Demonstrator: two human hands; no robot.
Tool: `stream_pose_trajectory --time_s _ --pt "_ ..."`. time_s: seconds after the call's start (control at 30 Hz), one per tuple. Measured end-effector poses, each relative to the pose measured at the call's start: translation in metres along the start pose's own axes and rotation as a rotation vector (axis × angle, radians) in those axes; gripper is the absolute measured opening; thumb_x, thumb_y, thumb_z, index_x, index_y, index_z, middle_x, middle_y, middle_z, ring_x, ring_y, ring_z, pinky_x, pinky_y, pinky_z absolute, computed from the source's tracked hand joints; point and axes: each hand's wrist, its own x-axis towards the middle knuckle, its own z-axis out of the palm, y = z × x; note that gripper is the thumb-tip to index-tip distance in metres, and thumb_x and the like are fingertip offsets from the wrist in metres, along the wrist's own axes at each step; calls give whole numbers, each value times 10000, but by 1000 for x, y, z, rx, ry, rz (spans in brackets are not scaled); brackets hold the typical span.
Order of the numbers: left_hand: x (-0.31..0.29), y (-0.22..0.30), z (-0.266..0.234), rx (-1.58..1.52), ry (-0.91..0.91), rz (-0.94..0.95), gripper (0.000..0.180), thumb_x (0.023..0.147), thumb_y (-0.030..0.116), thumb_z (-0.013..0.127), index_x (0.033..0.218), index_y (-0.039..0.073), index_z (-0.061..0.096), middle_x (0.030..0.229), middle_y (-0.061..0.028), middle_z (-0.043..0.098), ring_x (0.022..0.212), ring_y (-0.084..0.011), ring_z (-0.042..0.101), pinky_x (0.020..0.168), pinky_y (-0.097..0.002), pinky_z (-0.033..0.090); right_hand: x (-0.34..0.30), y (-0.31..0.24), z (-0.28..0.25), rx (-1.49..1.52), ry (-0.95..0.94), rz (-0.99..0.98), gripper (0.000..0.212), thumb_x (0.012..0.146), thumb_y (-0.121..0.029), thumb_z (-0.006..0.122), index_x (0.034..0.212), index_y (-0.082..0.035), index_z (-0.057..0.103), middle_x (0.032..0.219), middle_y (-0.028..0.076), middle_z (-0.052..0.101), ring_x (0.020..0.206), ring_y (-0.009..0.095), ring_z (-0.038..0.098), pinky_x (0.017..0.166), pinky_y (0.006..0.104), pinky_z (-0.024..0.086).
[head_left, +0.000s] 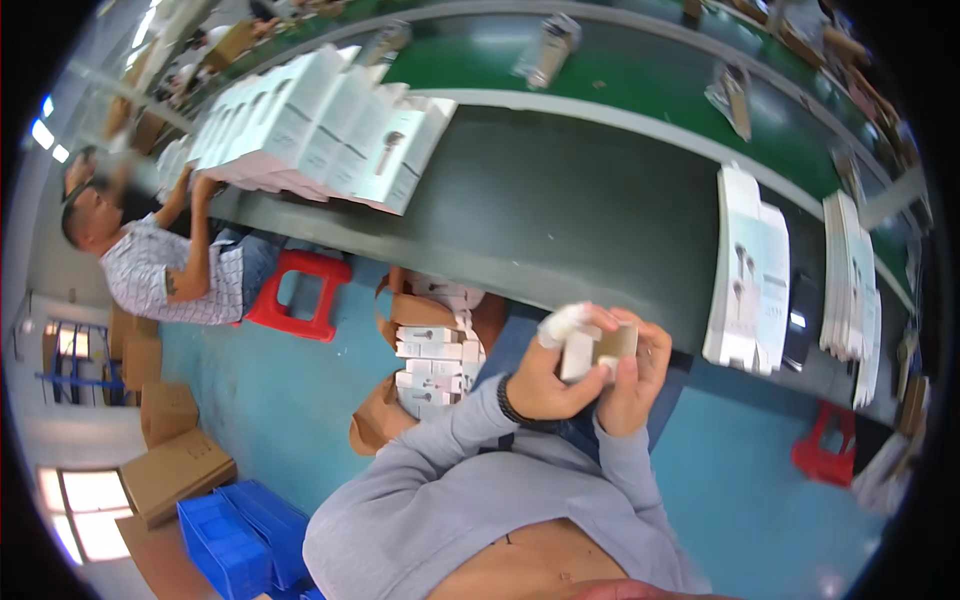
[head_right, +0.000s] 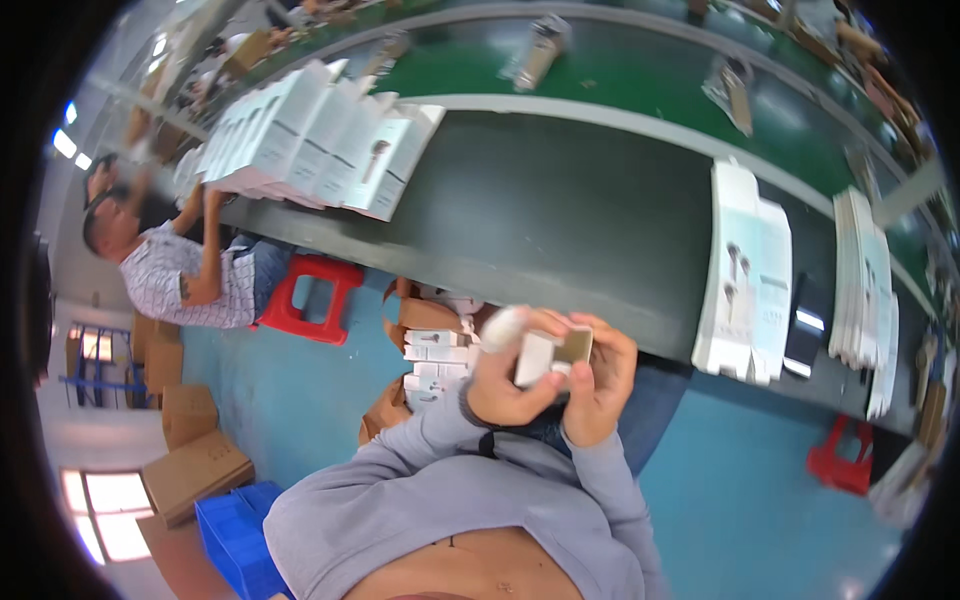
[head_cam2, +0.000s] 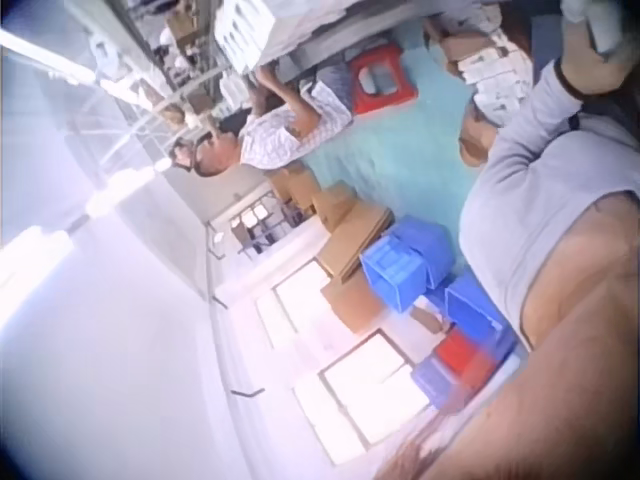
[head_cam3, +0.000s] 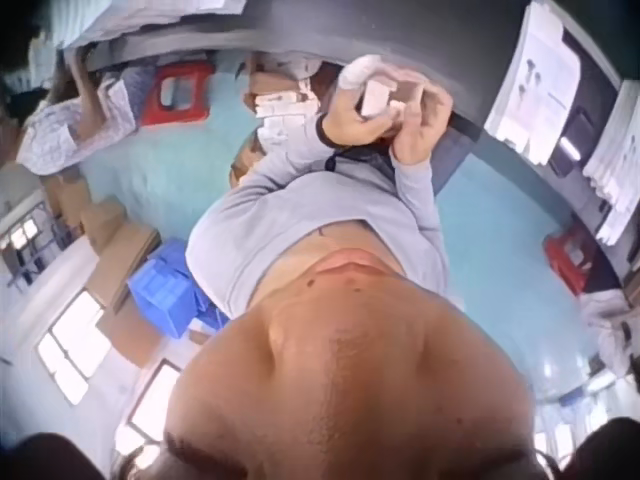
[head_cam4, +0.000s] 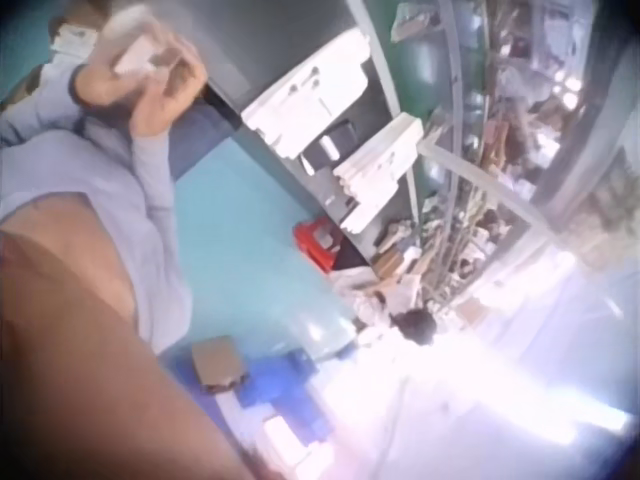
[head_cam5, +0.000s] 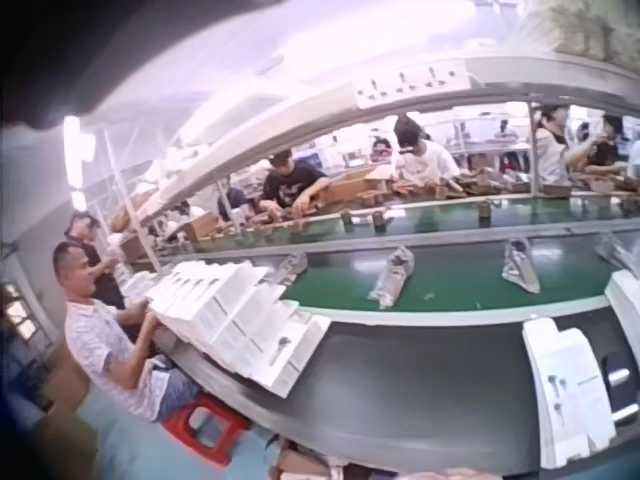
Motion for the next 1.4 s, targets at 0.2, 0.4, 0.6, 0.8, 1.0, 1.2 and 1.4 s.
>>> stream_pose_trajectory --time_s 0.2,0.4,0.6,0.8,1.0,1.2,1.4 --pt "14 -11 -9 153 -69 294 745 710 -54 554 1359 71 211 785 -42 535 679 -181 515 666 -316 400 0 7 6 37 84 -133 295 877 -208 507 1110 -37 451 1255 235 397 948 221 494 860 329 380" --pt "13 -14 -9 247 30 443 967 642 164 782 1382 251 165 1154 -150 429 887 -236 471 712 -343 411 0 -19 -11 1 -160 88 225 841 -186 578 964 1 597 1164 128 421 851 144 509 733 281 433" --pt "9 -5 -9 287 -162 398 1139 515 594 727 1386 321 46 1206 -179 363 843 -225 462 678 -346 426 -9 -14 -12 200 -52 263 202 784 105 520 933 -7 444 1114 99 446 949 134 496 801 277 424" --pt "8 -5 -8 380 -161 387 1170 484 602 733 1390 288 62 1213 -184 359 856 -228 456 701 -350 422 -5 -10 -12 119 -64 394 281 789 67 539 1022 -14 405 1118 106 453 970 146 502 833 284 421" --pt "15 -6 -8 204 66 396 1263 444 600 764 1395 179 48 1260 -206 328 930 -241 470 752 -364 436 2 -10 -16 52 -338 103 874 696 -186 744 1373 -33 213 1337 157 353 1134 254 474 893 328 404" --pt "36 41 -65 587 -561 134 899 566 335 820 1275 0 381 1254 -190 428 1061 -273 491 875 -379 406 13 -28 -24 -706 -457 -127 806 612 -277 790 1268 1 414 1132 205 513 777 271 606 679 322 499" --pt "37 69 -152 311 489 120 827 706 63 699 1346 -7 179 1242 -143 405 1088 -248 470 926 -358 368 47 -91 -59 -1131 -280 -403 817 610 -387 770 1277 -59 430 1265 215 426 1108 365 455 894 408 380"
